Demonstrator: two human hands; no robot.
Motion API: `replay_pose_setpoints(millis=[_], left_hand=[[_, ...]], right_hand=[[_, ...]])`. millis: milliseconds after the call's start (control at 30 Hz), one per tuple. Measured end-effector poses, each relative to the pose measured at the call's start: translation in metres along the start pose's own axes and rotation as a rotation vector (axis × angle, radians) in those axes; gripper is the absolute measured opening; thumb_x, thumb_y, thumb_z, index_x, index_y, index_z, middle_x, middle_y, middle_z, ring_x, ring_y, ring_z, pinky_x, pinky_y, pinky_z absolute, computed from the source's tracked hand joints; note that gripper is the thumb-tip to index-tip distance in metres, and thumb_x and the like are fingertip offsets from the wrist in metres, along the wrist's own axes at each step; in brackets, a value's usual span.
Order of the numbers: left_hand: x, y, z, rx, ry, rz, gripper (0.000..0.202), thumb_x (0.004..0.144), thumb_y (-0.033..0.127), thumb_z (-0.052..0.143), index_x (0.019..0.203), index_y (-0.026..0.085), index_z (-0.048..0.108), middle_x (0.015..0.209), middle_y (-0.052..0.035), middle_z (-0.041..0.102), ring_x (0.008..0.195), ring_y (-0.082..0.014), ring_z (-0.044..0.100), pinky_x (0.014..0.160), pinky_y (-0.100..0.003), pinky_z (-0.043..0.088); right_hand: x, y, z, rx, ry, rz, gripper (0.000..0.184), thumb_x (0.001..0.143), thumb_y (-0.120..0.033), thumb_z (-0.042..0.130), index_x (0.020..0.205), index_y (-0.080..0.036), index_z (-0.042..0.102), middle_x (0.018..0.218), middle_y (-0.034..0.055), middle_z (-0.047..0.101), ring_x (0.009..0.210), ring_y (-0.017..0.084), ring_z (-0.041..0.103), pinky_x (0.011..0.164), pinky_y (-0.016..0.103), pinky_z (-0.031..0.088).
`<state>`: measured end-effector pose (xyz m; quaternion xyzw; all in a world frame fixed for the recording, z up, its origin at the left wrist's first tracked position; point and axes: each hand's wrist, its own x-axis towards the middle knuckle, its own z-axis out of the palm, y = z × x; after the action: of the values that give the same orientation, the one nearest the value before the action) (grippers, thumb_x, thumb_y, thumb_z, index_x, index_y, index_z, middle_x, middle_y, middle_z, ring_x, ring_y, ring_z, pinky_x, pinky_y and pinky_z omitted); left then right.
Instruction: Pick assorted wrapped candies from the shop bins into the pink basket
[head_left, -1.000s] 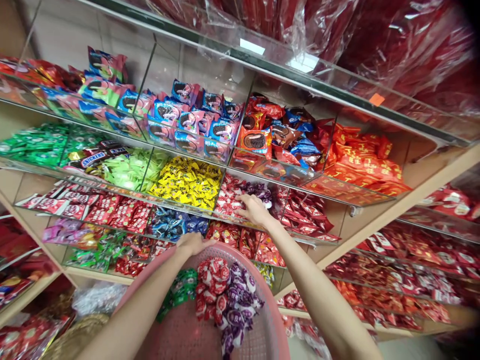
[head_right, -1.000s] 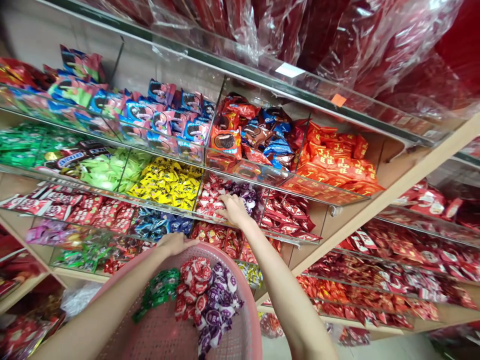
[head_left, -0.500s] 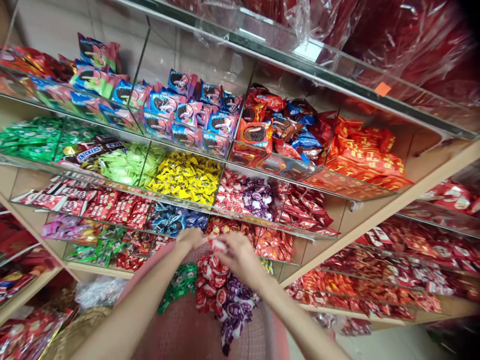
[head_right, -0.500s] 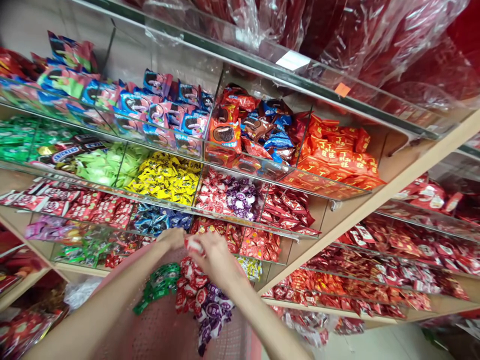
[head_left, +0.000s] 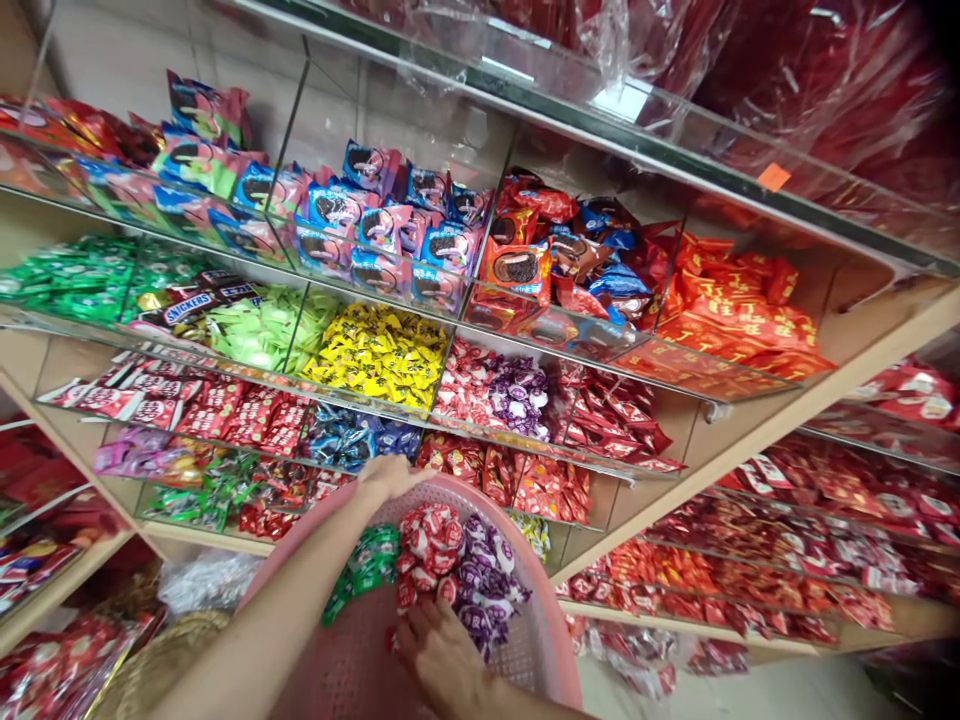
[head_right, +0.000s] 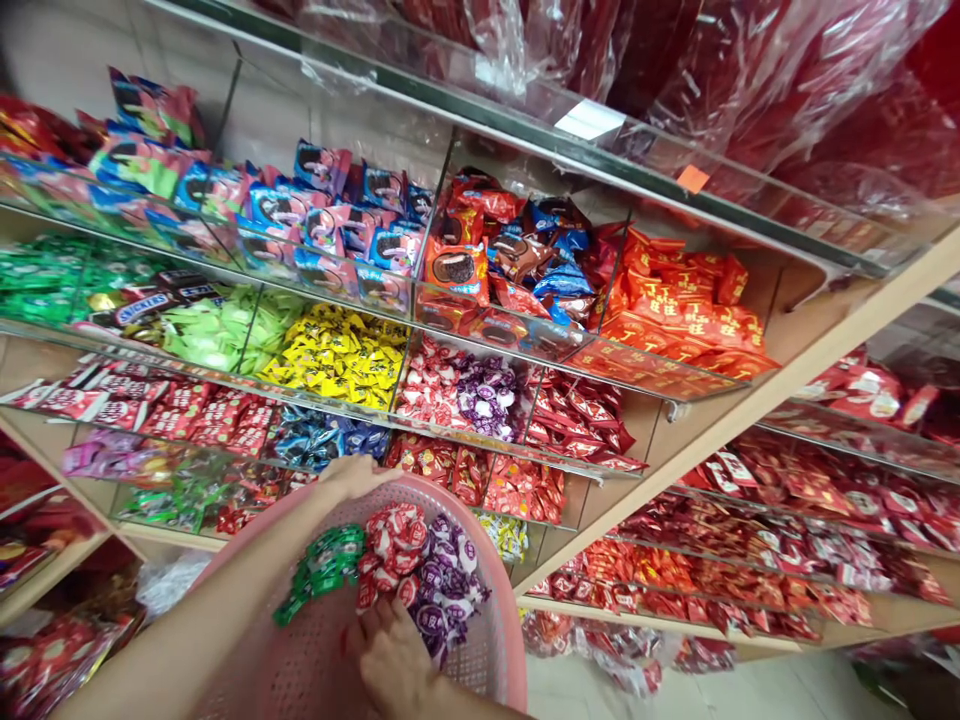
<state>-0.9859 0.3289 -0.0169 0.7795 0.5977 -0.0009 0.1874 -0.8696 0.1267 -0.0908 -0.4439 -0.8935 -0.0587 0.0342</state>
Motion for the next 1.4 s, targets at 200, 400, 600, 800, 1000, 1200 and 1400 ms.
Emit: replay_pose_setpoints(millis=[200,400,600,800,1000,1200,1400], left_hand=[[-0.001,0.001,-0.001,0.006,0.009,-0.005,0.084,0.061,0.081,0.024,0.094,0.016,0.068,0.102,-0.0168,0.066,0.097,-0.0329,0.059,0.080,-0.038,0.045],[-0.002,0.001,-0.002,0.003,-0.002,0.000,0.085,0.062,0.081,0.023,0.092,0.016,0.069,0.101,-0.0179,0.066,0.096,-0.0329,0.059,0.080,-0.039,0.045],[0.002,-0.003,0.003,-0.006,0.016,0.004,0.086,0.062,0.081,0.022,0.095,0.016,0.068,0.101,-0.0181,0.066,0.097,-0.0330,0.059,0.080,-0.040,0.045],[0.003,-0.002,0.003,0.005,0.010,0.038,0.085,0.064,0.078,0.021,0.091,0.015,0.069,0.100,-0.0181,0.066,0.096,-0.0338,0.059,0.080,-0.042,0.045],[-0.001,-0.001,-0.001,0.003,0.007,0.029,0.085,0.065,0.078,0.020,0.090,0.014,0.070,0.099,-0.0189,0.066,0.096,-0.0348,0.059,0.081,-0.043,0.045],[0.000,-0.002,0.000,0.002,0.019,0.041,0.087,0.065,0.078,0.018,0.093,0.013,0.069,0.101,-0.0200,0.066,0.097,-0.0354,0.058,0.081,-0.043,0.044],[0.000,-0.002,0.000,-0.008,0.015,0.019,0.086,0.064,0.078,0.019,0.093,0.013,0.068,0.101,-0.0199,0.065,0.097,-0.0348,0.058,0.081,-0.042,0.044]], right_hand=[[0.010,0.011,0.001,0.012,-0.015,0.194,0.014,0.076,-0.022,0.056,0.090,-0.019,0.053,0.093,0.0067,0.059,0.085,0.021,0.054,0.075,0.037,0.045],[0.007,0.009,0.009,0.021,-0.021,0.141,0.035,0.074,-0.032,0.060,0.103,-0.016,0.052,0.114,0.0126,0.053,0.095,0.025,0.050,0.078,0.040,0.043],[0.037,0.033,-0.073,0.080,0.158,0.122,0.031,0.078,-0.049,0.052,0.085,-0.019,0.054,0.088,0.0053,0.054,0.084,0.021,0.049,0.071,0.034,0.040],[0.104,0.115,-0.191,-0.045,0.363,0.352,0.023,0.088,-0.035,0.039,0.094,-0.017,0.053,0.090,0.0078,0.055,0.088,0.020,0.047,0.076,0.033,0.035],[0.147,0.173,-0.199,-0.008,0.053,0.670,0.042,0.076,-0.052,0.051,0.093,-0.014,0.059,0.103,0.0140,0.057,0.098,0.026,0.048,0.079,0.036,0.037],[0.169,0.176,-0.186,0.022,-0.059,0.773,0.056,0.063,-0.057,0.060,0.097,-0.012,0.061,0.116,0.0184,0.051,0.107,0.030,0.046,0.082,0.039,0.038],[0.165,0.187,-0.187,0.079,-0.017,0.720,0.044,0.064,-0.052,0.059,0.089,-0.017,0.062,0.112,0.0132,0.055,0.102,0.027,0.051,0.077,0.034,0.040]])
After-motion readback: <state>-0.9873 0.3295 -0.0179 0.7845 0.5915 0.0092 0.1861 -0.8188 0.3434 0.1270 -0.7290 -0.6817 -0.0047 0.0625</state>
